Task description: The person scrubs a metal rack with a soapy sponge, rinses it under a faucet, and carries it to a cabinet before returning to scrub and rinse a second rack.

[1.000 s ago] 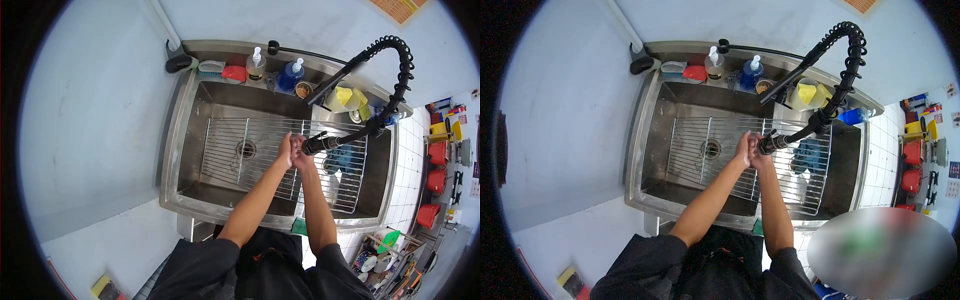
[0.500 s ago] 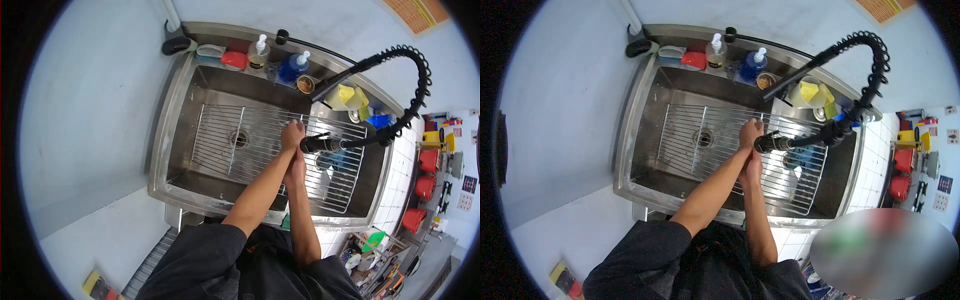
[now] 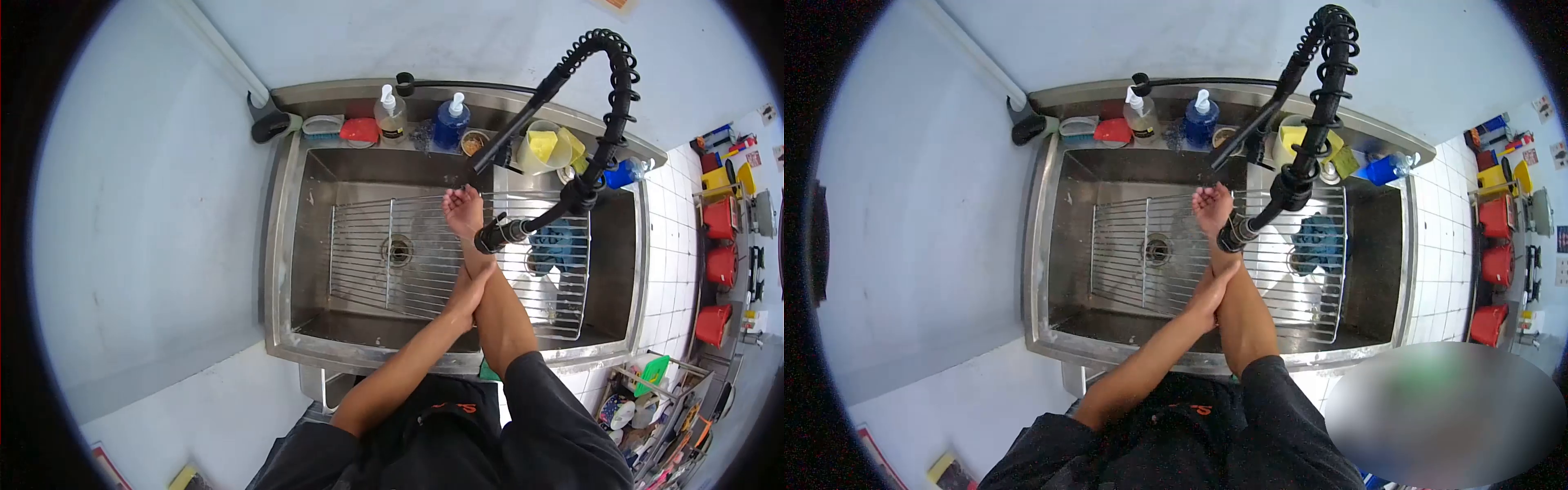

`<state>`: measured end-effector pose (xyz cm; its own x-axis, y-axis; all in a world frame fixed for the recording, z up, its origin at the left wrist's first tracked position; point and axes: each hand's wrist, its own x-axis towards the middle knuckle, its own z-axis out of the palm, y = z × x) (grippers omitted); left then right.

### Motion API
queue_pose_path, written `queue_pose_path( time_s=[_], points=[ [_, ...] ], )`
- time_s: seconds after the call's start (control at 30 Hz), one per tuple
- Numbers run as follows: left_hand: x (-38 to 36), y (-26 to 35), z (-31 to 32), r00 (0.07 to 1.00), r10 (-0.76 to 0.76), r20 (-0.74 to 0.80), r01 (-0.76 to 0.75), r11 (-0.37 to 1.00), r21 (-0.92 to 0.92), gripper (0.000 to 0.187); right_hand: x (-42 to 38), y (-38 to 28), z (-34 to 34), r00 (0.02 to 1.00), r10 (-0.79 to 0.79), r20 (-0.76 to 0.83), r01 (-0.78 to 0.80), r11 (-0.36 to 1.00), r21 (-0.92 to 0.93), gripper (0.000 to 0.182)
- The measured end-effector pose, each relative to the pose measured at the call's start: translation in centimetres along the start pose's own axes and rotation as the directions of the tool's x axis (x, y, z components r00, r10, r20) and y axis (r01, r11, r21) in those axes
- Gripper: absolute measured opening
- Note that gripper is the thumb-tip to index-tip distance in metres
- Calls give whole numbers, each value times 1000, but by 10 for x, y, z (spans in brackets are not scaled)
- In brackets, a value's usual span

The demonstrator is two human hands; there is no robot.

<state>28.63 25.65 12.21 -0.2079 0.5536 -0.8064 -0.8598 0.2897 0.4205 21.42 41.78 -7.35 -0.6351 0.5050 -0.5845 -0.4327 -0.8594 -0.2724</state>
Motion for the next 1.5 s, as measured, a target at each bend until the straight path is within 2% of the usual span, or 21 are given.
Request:
queue_pose_path(
  time_s=[0.1, 0.2, 0.23, 0.33, 0.37, 0.43, 0.5, 0.57, 0.6, 0.67, 0.77, 0.8, 0.83, 0.87, 0.9, 0.97, 1.1, 1.23, 1.33, 1.43, 1.5],
  points=[
    [0, -23, -21, 964, -81, 252, 133, 971, -197, 58, 14, 3, -4, 997, 42, 62, -55, 972, 229, 27],
    [89, -45, -57, 899, -135, 416, 222, 961, -167, 57, -14, 22, -5, 998, 4, 65, -31, 905, 424, 26],
    [131, -34, -69, 919, -149, 364, 231, 954, -193, 52, -41, 28, 6, 998, 35, -44, -13, 910, 414, 23],
    [139, -24, -44, 961, -44, 275, 157, 900, -406, 44, -94, 28, -14, 984, -168, 51, 166, 985, 43, 41],
    [128, -21, -34, 971, 8, 240, 114, 865, -489, 41, -98, 21, -26, 949, -287, 128, 315, 863, -395, 44],
    [154, -23, -33, 972, 24, 232, 84, 892, -444, 40, -99, 6, -63, 854, -370, 365, 428, 103, -898, 58],
    [174, -30, -24, 972, 71, 225, 13, 937, -349, 36, -128, -8, -62, 926, -354, 135, 266, 354, -897, 47],
    [181, -30, -14, 964, 158, 215, -119, 976, -184, 29, -173, -39, -23, 972, -226, 56, 176, 556, -813, 52],
    [185, -27, -12, 956, 205, 211, -189, 978, -91, 27, -195, -55, -5, 946, -272, 174, 282, 429, -858, 59],
    [245, -47, -3, 808, 573, 137, -568, 820, -76, 18, -227, -71, 27, 788, -501, 358, 458, 89, -884, 56],
    [260, -33, 7, 488, 844, 223, -862, 425, 278, 21, -255, -82, 89, 710, -444, 546, 472, -276, -838, 75],
    [260, -34, 10, 357, 907, 223, -895, 264, 359, 26, -250, -79, 101, 626, -459, 630, 484, -405, -776, 65],
    [247, -28, -1, 307, 901, 307, -853, 118, 508, 35, -250, -81, 116, 700, -444, 559, 400, -404, -823, 57],
    [232, -26, -11, 335, 872, 356, -765, 31, 643, 43, -251, -83, 127, 767, -429, 477, 311, -401, -862, 49],
    [215, -25, -20, 361, 840, 405, -660, -76, 747, 52, -238, -86, 116, 647, -480, 592, 371, -481, -795, 34],
    [177, -47, -50, 535, 767, 354, -370, -163, 915, 64, -226, -113, 95, 563, -536, 629, 380, -507, -773, 30],
    [169, -103, -139, 656, 722, 221, -251, -67, 966, 68, -235, -189, 84, 480, -600, 640, 488, -424, -763, 21],
    [138, -94, -167, 787, 588, 185, -236, 11, 972, 66, -256, -249, 93, 627, -598, 499, 489, -197, -850, 21],
    [145, -101, -161, 750, 639, 169, -240, 25, 971, 70, -262, -275, 96, 689, -553, 468, 469, -153, -870, 28],
    [149, -112, -122, 556, 792, 254, -408, -7, 913, 74, -259, -282, 97, 733, -488, 474, 473, -136, -871, 32],
    [134, -105, -69, 448, 766, 461, -565, -157, 810, 76, -253, -283, 96, 739, -467, 485, 496, -110, -862, 32]
  ],
)
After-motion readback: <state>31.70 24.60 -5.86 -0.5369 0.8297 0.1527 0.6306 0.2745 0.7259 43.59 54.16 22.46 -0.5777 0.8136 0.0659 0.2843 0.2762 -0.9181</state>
